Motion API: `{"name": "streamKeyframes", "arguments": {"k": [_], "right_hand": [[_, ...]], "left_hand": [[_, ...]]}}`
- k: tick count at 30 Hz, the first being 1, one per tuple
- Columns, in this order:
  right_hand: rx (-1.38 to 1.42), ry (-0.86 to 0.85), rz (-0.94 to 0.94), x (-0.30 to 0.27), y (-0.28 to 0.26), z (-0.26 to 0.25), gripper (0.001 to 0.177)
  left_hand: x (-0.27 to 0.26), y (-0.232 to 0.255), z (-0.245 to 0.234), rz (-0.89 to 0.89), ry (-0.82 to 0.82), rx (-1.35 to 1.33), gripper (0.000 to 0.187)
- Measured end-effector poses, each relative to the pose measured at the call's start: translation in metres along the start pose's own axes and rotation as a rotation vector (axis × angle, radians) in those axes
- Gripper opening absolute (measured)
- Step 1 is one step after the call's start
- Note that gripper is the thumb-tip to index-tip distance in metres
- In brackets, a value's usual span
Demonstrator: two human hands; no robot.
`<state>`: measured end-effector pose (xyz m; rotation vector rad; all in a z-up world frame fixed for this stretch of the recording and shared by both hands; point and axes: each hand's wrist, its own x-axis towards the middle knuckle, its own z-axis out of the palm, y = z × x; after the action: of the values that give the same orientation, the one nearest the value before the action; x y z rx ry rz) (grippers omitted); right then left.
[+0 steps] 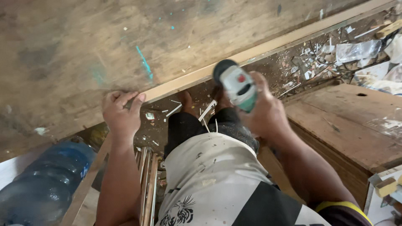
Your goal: The person uses a handheld angle grinder with a sanding disc to smooth the edges of wooden boards on a workshop table.
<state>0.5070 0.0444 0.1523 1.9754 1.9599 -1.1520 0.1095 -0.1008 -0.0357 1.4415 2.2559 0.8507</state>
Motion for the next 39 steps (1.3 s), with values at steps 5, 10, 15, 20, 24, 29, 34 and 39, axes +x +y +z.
{"name": "streamKeyframes", "arguments": {"k": [5,10,15,20,24,29,34,39], "right_hand": [[-0.001,0.117,0.111,0.006,0.025,-0.038,0.101],[0.039,0.204,0.124,0.020,0.064,-0.060,0.099],[0.068,0.242,0.261,0.023,0.053,-0.057,0.100],[-0.226,0.035,0.309,0.018,0.055,0.016,0.107],[-0.009,-0.010,0.162,-0.007,-0.040,0.018,0.103],[-0.036,-0.168,-0.115,-0.005,-0.049,0.057,0.103],[-0.133,-0.147,-0.148,-0.006,-0.044,0.056,0.108],[-0.076,-0.049,-0.003,-0.007,-0.022,0.016,0.107]], "left_hand": [[-0.003,-0.006,0.002,0.090,0.044,-0.014,0.025],[-0.003,0.005,0.000,0.075,0.032,-0.008,0.023],[-0.001,0.013,-0.004,0.034,0.012,-0.040,0.023],[0.001,-0.014,0.006,0.126,0.064,-0.127,0.025],[0.001,-0.016,0.007,0.115,0.067,-0.143,0.021],[0.003,-0.015,0.006,0.102,0.052,-0.159,0.016],[0.000,-0.016,0.008,0.042,0.025,-0.157,0.017],[0.001,-0.004,0.002,0.016,0.057,-0.165,0.020]]}}
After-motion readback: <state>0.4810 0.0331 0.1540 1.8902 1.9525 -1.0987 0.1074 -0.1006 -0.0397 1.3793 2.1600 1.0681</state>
